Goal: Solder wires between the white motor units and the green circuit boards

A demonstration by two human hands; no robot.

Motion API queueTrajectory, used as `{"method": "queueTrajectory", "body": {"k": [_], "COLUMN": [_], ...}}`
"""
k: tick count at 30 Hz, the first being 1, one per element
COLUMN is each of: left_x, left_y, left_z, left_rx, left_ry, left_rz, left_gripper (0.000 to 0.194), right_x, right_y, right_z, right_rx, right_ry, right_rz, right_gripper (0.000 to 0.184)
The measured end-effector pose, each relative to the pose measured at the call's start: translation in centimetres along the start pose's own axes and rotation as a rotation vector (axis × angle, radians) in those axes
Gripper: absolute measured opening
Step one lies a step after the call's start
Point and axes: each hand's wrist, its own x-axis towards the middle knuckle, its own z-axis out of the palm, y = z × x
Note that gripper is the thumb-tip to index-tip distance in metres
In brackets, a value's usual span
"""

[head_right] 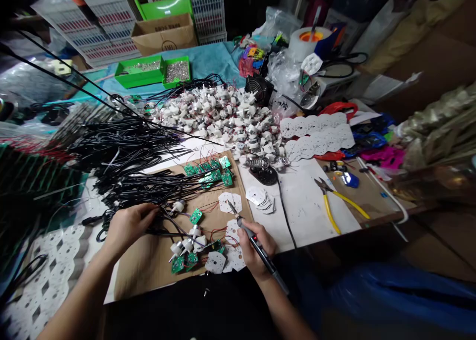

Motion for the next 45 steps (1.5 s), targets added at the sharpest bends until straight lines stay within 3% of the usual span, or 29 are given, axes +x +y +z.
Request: {"method": "queueTrajectory", "body": {"k": [4, 6, 9, 12, 15, 20, 25, 29, 37, 45], "left_x": [-0.5, -0.4, 0.0, 0.9, 1.6, 1.8, 1.6, 1.5, 0.8, 0.4], "left_y": [1.0, 2.1, 4.5, 7.4, 9.8, 11.9, 12.4, 12.7, 14.4, 15.8], "left_z": [-2.5, -3.3, -2.9, -0.9, 1.4, 3.3, 3.4, 3.5, 2.9, 3.0], "left_rx": [-0.248, -0.42, -0.731, -0.997, -1.081, -0.793, -0.531, -0.387, -0.075, 0.005], "left_ry": [0.192, 0.202, 0.073, -0.068, -0.139, -0.05, -0.04, -0.037, -0.082, -0.098], "left_rz": [0.142, 0.169, 0.113, 0.024, 0.018, 0.196, 0.341, 0.419, 0.371, 0.283], "left_gripper": [0.032, 0.03, 0.031, 0.031, 0.032, 0.022, 0.011, 0.018, 0.025, 0.025], "right_x": [-0.1, -0.1, -0.2, -0.2, -0.3, -0.4, -0.4, -0.1, 0.1, -0.1], "right_y": [-0.1, -0.2, -0.1, -0.1, -0.1, 0.0, -0.1, -0.4, -0.6, -0.4], "right_z": [-0.1, -0.1, 0.1, 0.1, 0.0, 0.0, 0.1, -0.1, 0.1, 0.5], "right_rx": [-0.027, -0.029, -0.012, -0.017, -0.005, 0.023, 0.02, -0.015, -0.033, -0.012], "right_ry": [0.005, 0.016, 0.02, 0.012, 0.015, 0.016, 0.02, 0.004, -0.067, -0.092], "right_rz": [-0.018, -0.004, 0.015, 0.029, 0.053, 0.064, 0.092, 0.056, 0.04, 0.096], "right_gripper": [0.014, 0.015, 0.015, 0.017, 0.018, 0.017, 0.017, 0.016, 0.016, 0.018]}}
